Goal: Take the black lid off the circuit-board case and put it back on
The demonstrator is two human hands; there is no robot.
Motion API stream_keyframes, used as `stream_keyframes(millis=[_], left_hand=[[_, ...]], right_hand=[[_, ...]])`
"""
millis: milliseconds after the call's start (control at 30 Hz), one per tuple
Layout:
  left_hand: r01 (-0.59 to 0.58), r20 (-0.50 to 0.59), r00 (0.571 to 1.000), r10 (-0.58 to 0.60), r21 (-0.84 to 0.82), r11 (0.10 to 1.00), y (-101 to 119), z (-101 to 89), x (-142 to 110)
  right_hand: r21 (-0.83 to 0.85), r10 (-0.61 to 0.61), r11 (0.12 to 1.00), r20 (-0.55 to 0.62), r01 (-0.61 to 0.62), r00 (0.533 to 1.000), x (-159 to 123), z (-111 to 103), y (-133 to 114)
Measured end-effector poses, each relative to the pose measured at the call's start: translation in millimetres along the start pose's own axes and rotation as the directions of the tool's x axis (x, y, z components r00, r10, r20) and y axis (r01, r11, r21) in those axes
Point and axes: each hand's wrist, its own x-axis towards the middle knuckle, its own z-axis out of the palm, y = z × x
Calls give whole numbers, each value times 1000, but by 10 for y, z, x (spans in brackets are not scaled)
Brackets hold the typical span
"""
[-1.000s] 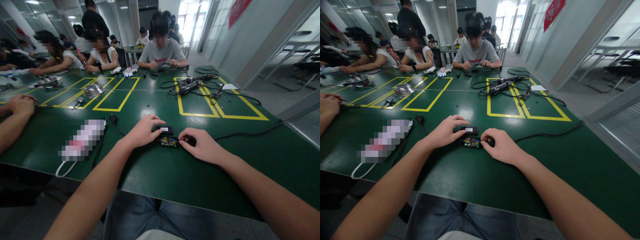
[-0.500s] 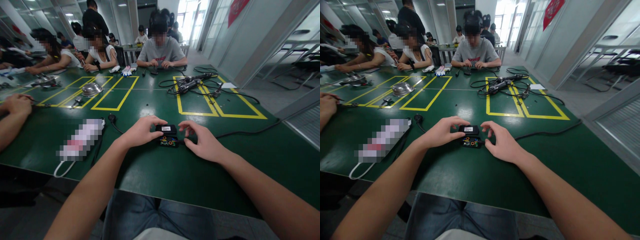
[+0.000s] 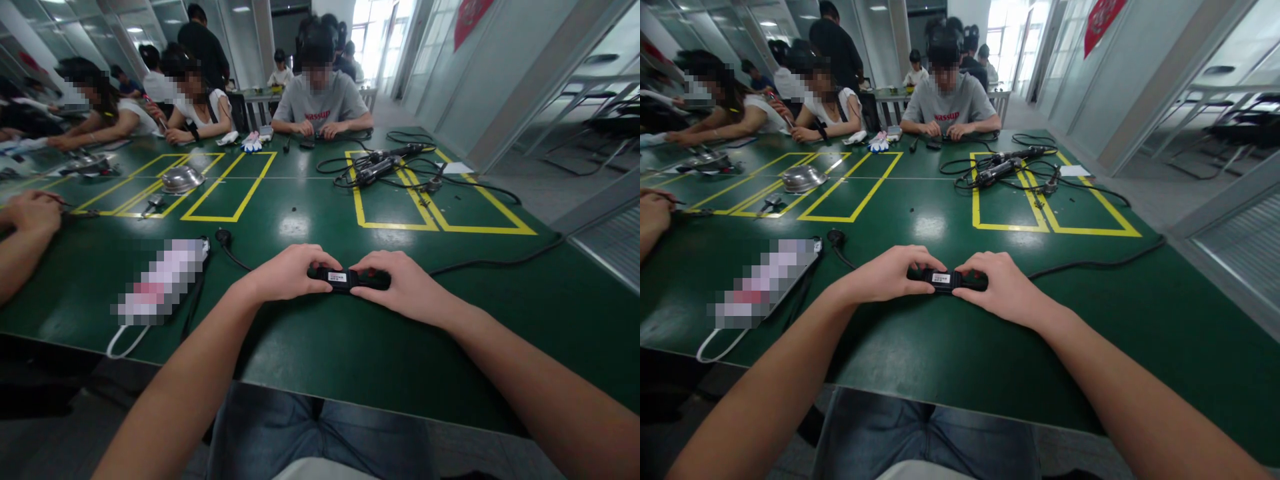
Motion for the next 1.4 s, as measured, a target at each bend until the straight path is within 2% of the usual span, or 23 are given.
stream_keyframes(millis=[367, 567, 633, 733, 800, 900, 1067, 1267, 1400], left_hand=[[6, -16, 1000, -5, 104, 995, 66, 68, 42], [-45, -37, 998, 47, 69, 997, 43, 70, 30], [-42, -74, 996, 45, 36, 998, 22, 55, 31], [8, -184, 983, -4, 22, 1000, -42, 36, 44], [62, -252, 967, -40, 79, 995, -104, 42, 59], [130, -286, 955, -75, 177, 976, -204, 88, 85], [125, -265, 962, -69, 202, 971, -287, 157, 108], [47, -281, 960, 7, 185, 982, -157, 66, 64], [20, -104, 995, -10, 90, 996, -69, 34, 21]], right_hand=[[-3, 7, 1000, 6, -7, 1000, -16, -14, -18], [-9, 25, 1000, 5, -24, 1000, -31, 34, -34], [-2, 35, 999, -21, -35, 999, -42, 57, -21], [30, 65, 998, -66, -63, 996, -54, 65, 10], [31, 69, 997, -71, -67, 995, -54, 50, 26], [-15, 38, 999, -45, -39, 998, -42, 22, 28], [-43, -12, 999, -19, 11, 1000, -27, 20, 19], [1, -6, 1000, -4, 6, 1000, -13, 18, 33], [66, -2, 998, 8, 2, 1000, -9, 7, 18]])
